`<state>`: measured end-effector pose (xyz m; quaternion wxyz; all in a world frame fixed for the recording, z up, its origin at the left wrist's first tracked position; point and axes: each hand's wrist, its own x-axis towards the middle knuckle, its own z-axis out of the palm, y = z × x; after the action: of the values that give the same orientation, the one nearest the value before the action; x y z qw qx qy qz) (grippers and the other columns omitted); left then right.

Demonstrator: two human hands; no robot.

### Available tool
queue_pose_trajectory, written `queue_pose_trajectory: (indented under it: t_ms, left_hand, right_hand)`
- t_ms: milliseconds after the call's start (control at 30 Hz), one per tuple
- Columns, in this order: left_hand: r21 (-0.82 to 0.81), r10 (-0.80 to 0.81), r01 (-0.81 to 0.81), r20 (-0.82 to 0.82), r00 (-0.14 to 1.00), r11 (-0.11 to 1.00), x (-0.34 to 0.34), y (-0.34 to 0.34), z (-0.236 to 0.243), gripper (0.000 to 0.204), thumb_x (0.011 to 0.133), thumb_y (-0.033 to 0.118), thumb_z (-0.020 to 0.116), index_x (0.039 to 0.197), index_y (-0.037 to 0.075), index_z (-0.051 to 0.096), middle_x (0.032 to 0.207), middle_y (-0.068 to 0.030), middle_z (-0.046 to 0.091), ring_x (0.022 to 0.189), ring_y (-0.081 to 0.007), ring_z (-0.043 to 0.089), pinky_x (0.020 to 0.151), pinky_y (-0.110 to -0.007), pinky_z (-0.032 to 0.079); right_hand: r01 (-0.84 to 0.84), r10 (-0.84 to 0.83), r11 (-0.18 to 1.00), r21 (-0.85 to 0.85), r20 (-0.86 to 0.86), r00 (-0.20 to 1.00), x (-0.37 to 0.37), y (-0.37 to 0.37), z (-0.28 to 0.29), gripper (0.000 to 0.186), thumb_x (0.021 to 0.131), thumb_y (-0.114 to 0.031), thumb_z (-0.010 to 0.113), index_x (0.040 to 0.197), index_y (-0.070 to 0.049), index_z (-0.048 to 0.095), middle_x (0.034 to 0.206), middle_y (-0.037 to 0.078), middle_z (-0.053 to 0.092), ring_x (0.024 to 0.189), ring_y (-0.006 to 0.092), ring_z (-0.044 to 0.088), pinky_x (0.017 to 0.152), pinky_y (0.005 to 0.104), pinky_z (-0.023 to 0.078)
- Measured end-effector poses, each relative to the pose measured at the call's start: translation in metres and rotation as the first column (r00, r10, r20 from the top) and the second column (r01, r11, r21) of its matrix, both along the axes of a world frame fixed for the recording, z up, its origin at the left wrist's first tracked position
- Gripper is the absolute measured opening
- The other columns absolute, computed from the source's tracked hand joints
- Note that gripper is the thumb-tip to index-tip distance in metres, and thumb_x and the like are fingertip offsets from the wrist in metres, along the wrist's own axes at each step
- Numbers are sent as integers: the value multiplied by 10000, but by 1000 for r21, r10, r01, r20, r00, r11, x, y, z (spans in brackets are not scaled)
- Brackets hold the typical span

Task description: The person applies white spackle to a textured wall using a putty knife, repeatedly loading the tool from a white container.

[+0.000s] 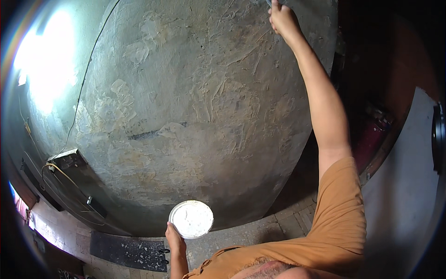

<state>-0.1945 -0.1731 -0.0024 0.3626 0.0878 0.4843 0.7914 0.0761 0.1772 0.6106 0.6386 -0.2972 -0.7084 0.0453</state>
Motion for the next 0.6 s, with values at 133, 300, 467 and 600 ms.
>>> queue_pose_trajectory:
  t_ms: [133,300,467,600]
  left_hand:
    - [-9,-16,16,8,1000,1000,4,4,-4,459,1077,285,366,1254,-96,552,1160,-167,660,1012,-228,666,891,-345,525]
    - [-7,-32,32,28,999,999,3,1,-7,459,1076,285,366,1259,-94,549,1166,-171,659,1017,-228,665,896,-350,525]
    - [-20,-58,57,-26,998,998,-2,-8,9,473,1076,282,368,1272,-113,538,1222,-193,638,1106,-253,640,977,-365,491]
    - [-9,-70,69,-36,997,998,2,1,9,477,1076,289,372,1274,-112,538,1227,-192,637,1108,-252,639,973,-363,493]
  right_hand:
    - [101,-82,985,-143,133,988,-6,2,-20,529,1047,-493,364,800,-46,500,555,21,511,378,131,449,344,309,365]
    - [235,-224,962,-140,94,970,5,6,-89,598,1044,-469,337,862,26,620,562,165,617,510,309,647,583,445,527]
    - [39,-38,994,-101,15,999,3,-17,-34,634,1045,-460,308,834,27,654,706,223,678,662,369,692,692,465,542]
    - [208,-207,978,-18,41,977,-26,-2,-42,624,1048,-446,304,863,42,647,859,306,677,859,477,662,785,532,533]
